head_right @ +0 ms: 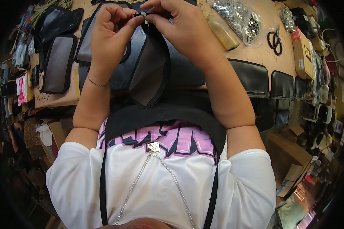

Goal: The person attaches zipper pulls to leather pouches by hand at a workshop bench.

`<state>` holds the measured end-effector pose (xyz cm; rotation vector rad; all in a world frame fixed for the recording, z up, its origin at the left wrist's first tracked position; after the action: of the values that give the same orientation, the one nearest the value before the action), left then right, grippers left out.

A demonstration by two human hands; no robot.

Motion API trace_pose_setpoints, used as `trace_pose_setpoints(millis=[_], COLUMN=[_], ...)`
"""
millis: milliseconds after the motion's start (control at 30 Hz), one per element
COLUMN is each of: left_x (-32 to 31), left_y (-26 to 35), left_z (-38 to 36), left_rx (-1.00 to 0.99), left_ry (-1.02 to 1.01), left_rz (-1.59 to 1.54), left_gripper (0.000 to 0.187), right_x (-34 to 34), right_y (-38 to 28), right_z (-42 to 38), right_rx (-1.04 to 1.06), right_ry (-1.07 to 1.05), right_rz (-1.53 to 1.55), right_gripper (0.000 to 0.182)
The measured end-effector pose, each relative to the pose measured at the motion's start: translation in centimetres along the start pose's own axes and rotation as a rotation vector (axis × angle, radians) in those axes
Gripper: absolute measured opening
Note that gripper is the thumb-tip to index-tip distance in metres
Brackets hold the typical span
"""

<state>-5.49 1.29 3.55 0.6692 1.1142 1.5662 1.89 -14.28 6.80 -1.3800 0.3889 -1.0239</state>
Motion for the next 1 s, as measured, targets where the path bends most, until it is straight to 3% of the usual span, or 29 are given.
trace_pose_setpoints(millis=[67,167,367,467,567,667,767,867,1000], left_x=[0.0,0.4,-0.2,0.0,-0.6,-0.7,-0.7,-0.7,-0.5], left_y=[-2.1,-0.8,0.0,-1.2,-1.7,-1.6,-0.3,-0.9,-0.7], left_z=[0.2,0.1,-0.6,-0.3,-0.3,-0.2,-0.6,-0.2,-0.3], left_rx=[-0.102,-0.376,-0.307,-0.413,-0.366,-0.395,-0.412,-0.484,-0.425], left_ry=[0.046,-0.030,-0.044,-0.001,0.031,0.033,0.051,0.057,0.031], left_rz=[-0.098,0.428,0.768,0.547,0.306,0.329,0.707,0.605,0.657], left_gripper=[0.017,0.008,0.019,0.021,0.022,0.021,0.019,0.017,0.016], right_x=[-0.1,-0.2,-0.3,-0.3,-0.3,-0.3,-0.4,-0.5,-0.4], right_y=[0.0,0.1,-0.1,1.2,0.5,0.3,0.5,0.5,0.3], right_z=[0.0,-0.1,-0.4,-0.3,-0.5,-0.6,-0.6,-0.6,-0.6], right_rx=[0.009,0.031,0.126,0.150,0.104,0.071,0.066,0.050,0.078], right_ry=[0.014,0.043,0.097,0.110,0.124,0.133,0.135,0.134,0.136], right_rz=[-0.005,-0.023,-0.123,-0.101,-0.076,-0.058,-0.025,0.020,-0.029], right_gripper=[0.022,0.021,0.018,0.017,0.017,0.017,0.017,0.018,0.018])
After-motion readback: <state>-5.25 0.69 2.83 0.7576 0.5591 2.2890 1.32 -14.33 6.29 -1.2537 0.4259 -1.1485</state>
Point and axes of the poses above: each hand's wrist, its own z-axis towards the middle knuckle, its own x-axis out of the back of the hand, y = z × x, the point moved 1 cm from there along z, towards the middle knuckle, and after that the axes turned 3 degrees about -x, right-handed, at the moved point
